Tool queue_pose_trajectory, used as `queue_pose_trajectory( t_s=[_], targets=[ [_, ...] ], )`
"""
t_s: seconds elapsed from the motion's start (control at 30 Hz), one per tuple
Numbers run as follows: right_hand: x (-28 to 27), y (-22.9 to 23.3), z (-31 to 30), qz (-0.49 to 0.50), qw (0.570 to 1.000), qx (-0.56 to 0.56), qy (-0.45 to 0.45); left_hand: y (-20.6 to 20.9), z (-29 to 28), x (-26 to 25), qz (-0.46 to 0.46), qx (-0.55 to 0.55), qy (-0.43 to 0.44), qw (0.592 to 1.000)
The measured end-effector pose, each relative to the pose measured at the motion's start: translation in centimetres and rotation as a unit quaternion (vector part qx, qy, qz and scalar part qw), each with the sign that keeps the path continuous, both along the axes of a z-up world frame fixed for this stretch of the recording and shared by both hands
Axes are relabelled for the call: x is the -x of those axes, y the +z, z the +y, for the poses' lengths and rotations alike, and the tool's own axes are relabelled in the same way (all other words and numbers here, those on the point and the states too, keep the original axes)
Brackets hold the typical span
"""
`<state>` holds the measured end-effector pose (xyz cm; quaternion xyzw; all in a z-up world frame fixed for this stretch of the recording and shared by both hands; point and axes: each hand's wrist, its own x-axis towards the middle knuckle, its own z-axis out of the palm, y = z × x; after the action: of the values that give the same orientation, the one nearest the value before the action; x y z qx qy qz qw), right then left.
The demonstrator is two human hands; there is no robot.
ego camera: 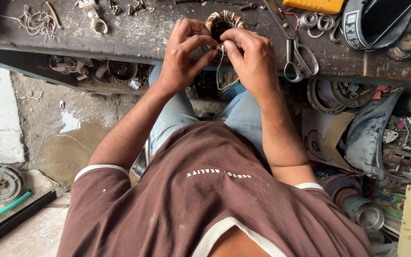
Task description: The person sits cross-legged at a cluttered workbench and wraps a white string around a cylindrical electrical component. They use scissors to cut the string and tie it securely to the component.
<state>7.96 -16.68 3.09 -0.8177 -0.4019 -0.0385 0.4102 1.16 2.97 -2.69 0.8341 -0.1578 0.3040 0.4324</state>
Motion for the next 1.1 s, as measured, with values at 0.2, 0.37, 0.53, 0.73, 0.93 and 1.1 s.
queue_pose_trajectory(
  t_s=[0.2, 0.37, 0.53, 0.73, 0.93, 1.1],
  targets=[
    [-1.0, 0.0, -0.7, 0.006, 0.998, 0.052, 0.027, 0.1, -0.3, -0.1, 0.007, 0.016, -0.003, 1.0],
    [-2.1, 0.0, -0.5, -0.042, 0.994, 0.077, 0.059, -0.1, 0.0, -0.1, 0.006, 0.011, -0.001, 1.0],
    [-1.7, -1.1, 0.5, -0.168, 0.978, 0.121, 0.008, 0.4, -0.4, -0.1, 0.003, 0.023, 0.003, 1.0],
    [-0.4, -1.8, 0.9, -0.141, 0.987, 0.079, -0.009, 0.6, -1.6, 0.6, -0.107, -0.089, 0.092, 0.986],
    [0.3, 0.1, 0.4, -0.041, 0.999, -0.014, 0.006, 0.8, -2.8, 0.8, -0.075, -0.067, 0.109, 0.989],
    [-0.9, 0.7, -0.4, -0.01, 0.999, -0.015, 0.046, 0.9, -3.2, 1.1, -0.048, -0.037, 0.12, 0.991]
  ],
)
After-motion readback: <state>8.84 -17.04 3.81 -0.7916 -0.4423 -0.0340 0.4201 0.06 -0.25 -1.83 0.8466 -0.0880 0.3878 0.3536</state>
